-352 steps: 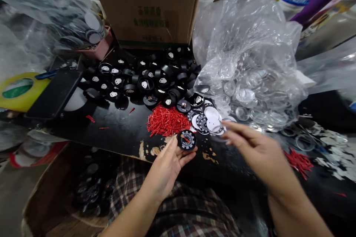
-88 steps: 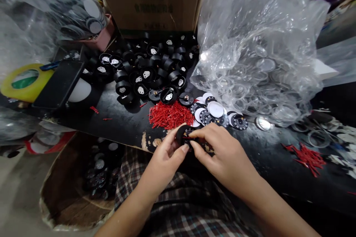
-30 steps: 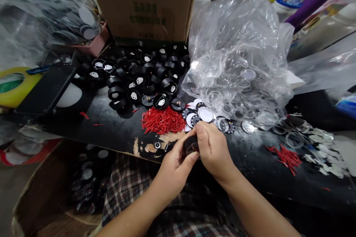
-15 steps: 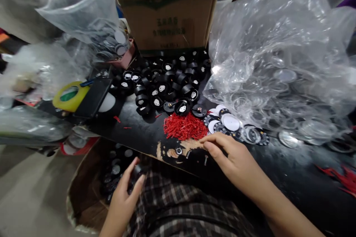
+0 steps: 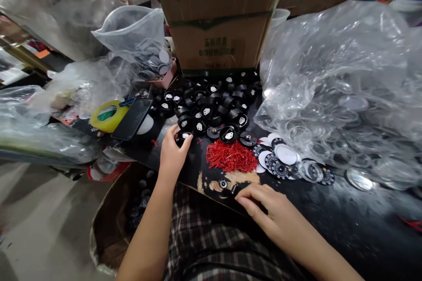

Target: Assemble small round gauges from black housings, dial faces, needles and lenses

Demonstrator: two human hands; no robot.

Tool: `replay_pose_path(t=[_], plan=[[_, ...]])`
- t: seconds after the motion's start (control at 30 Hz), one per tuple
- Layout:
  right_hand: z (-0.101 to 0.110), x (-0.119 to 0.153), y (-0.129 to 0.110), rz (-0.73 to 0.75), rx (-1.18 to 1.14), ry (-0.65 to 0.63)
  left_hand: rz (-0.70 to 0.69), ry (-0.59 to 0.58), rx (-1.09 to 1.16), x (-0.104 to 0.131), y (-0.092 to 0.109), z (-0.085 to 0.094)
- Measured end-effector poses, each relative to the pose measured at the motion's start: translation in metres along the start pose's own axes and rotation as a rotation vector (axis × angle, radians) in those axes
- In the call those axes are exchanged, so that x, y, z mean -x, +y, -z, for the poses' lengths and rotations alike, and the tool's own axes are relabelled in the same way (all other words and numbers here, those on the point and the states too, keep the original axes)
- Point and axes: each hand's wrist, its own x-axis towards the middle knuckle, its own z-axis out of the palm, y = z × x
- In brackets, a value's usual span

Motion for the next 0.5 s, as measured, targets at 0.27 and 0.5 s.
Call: replay_pose_path(t=[0.27, 0.5], plan=[[0.002, -0.021, -0.006, -0.228, -0.374, 0.073, 0.038, -0.387, 0.489, 0.1, 0.046, 0.009], [0.022, -0.006, 0.008, -0.18, -0.348, 0.064, 0.806, -0.577, 1.084, 0.125, 0.051, -0.024]])
